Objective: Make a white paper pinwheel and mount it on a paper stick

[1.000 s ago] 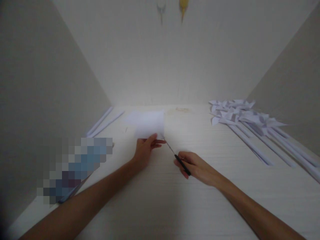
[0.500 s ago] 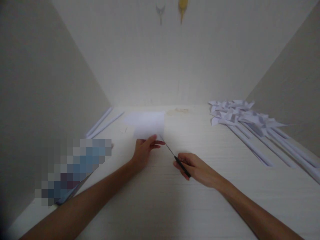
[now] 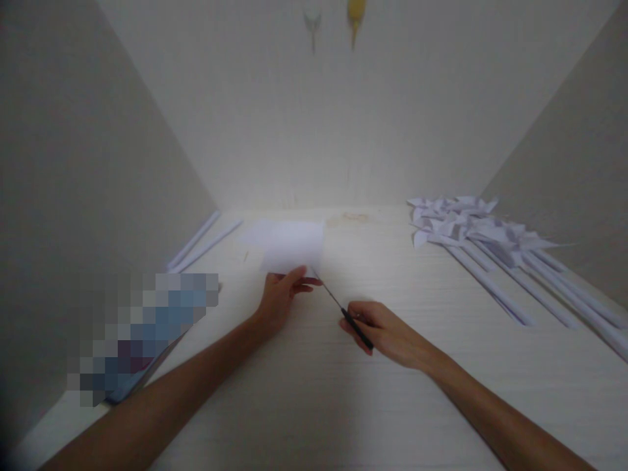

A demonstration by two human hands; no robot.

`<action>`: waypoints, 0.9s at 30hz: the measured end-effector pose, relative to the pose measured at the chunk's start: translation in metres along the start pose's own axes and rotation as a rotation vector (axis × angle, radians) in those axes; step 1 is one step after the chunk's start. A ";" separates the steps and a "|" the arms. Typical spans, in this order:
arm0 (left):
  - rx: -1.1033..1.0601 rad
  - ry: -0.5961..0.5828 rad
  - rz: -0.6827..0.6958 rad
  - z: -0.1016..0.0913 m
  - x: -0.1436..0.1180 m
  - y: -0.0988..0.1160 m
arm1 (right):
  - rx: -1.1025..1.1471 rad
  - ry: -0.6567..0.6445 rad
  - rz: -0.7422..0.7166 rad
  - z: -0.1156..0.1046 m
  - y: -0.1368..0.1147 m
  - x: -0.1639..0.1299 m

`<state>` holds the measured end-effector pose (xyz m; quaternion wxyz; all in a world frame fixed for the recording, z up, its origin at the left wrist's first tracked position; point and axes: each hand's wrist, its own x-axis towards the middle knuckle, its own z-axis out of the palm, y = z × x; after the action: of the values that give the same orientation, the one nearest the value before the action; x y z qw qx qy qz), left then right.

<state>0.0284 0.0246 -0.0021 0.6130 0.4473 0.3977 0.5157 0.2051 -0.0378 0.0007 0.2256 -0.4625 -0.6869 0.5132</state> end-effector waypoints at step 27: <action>-0.037 -0.025 0.006 -0.002 0.002 -0.002 | 0.032 0.003 0.021 0.002 0.001 0.001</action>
<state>0.0273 0.0265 -0.0047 0.6246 0.4436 0.3792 0.5190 0.2036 -0.0379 -0.0016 0.2286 -0.4669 -0.6735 0.5255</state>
